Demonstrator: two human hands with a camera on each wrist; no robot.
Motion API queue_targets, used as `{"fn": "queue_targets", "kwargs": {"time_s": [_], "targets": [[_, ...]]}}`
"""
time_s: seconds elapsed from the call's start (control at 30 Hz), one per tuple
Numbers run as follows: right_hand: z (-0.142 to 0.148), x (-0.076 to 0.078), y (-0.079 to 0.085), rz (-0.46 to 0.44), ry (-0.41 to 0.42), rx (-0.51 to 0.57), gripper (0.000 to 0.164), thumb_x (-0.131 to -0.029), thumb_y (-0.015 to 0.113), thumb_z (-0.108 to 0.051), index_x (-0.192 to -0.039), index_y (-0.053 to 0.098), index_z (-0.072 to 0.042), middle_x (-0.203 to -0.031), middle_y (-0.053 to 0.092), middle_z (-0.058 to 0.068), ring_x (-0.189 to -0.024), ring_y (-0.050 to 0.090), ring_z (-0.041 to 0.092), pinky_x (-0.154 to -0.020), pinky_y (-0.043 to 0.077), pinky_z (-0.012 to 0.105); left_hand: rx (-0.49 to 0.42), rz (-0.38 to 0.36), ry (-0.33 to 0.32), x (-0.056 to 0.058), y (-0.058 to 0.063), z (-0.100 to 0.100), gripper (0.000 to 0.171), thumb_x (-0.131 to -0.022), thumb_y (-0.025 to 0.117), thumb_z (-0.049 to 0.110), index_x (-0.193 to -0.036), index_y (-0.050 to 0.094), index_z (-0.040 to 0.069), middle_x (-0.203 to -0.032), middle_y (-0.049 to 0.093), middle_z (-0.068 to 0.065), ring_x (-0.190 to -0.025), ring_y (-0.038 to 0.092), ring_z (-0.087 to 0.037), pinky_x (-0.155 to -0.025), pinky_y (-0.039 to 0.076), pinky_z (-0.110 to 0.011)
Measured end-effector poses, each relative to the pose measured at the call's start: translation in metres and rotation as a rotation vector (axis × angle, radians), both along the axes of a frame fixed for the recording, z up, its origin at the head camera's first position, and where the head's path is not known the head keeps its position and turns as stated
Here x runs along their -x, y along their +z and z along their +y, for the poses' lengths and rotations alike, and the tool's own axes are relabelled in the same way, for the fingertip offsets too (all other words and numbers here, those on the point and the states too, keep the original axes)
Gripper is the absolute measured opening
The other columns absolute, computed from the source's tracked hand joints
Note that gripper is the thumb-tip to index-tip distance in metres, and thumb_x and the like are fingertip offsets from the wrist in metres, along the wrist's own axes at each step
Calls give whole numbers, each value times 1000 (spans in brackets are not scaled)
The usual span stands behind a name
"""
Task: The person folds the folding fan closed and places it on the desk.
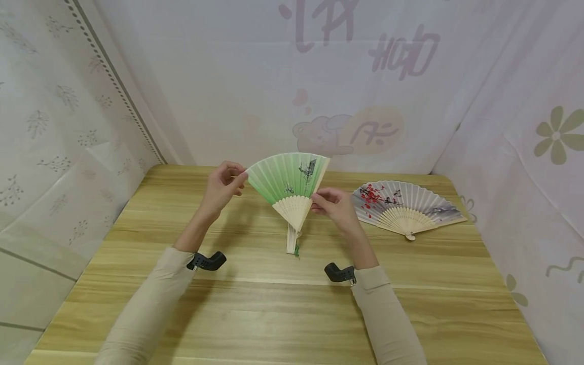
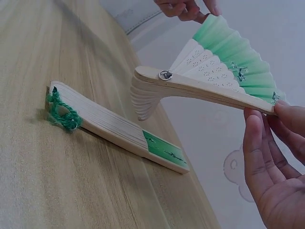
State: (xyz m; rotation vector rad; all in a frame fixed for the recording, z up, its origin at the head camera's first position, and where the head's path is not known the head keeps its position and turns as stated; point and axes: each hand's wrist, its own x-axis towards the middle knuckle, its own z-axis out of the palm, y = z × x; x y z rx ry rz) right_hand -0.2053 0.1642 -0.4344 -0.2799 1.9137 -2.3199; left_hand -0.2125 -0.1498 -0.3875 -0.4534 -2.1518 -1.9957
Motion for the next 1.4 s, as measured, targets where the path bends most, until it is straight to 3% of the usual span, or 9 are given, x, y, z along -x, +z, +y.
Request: {"fn": "queue_targets", "kwargs": {"time_s": [0.2,0.43,0.7,0.83,1.2,1.3,1.4], "targets": [[-4,0,-1,-10,13,-41,23,-97,68,0,-112,63,18,-95,67,17,-80,69,23,-82,59,40,12,5,-23,-2,4,5,20,-100,60,-4,-114,55,-16,-102,60,-35,-69,59,-13,-59,53,-29],[-8,-2,-2,12,39,-86,24,-98,68,-2,-113,65,16,-99,67,18,-82,69,24,-79,60,38,-39,-16,-48,13,-16,8,21,-101,59,-2,-117,55,-15,-105,59,-35,-72,66,-12,-57,53,-23],[-15,-2,-1,2,63,-117,25,-97,70,-1,-115,64,15,-99,67,20,-83,69,24,-80,60,39,-77,-24,-40,14,-17,17,21,-101,64,5,-115,58,-9,-101,61,-25,-72,68,-15,-59,55,-26],[-19,-2,-2,6,78,-114,25,-96,70,-1,-115,64,15,-97,67,19,-82,69,23,-79,60,38,-72,-17,-34,16,-18,20,18,-101,64,5,-114,59,-7,-100,62,-22,-72,69,-17,-61,57,-34],[-24,-3,-3,42,93,-149,20,-97,69,0,-112,66,14,-95,68,19,-80,68,21,-78,60,41,-94,-34,-48,19,-17,28,22,-103,57,-1,-119,55,-16,-106,56,-33,-72,66,-11,-60,55,-26],[-25,-3,-3,55,101,-155,19,-97,69,1,-111,67,13,-95,69,20,-80,68,24,-78,60,41,-98,-34,-45,20,-17,30,22,-103,57,-2,-120,54,-16,-102,57,-26,-73,65,-17,-59,54,-24],[-26,-3,-3,65,108,-154,18,-96,70,0,-109,68,12,-96,69,21,-80,69,26,-77,60,40,-102,-33,-41,19,-15,32,23,-103,58,1,-120,55,-14,-100,57,-20,-77,65,-31,-59,54,-25]]}}
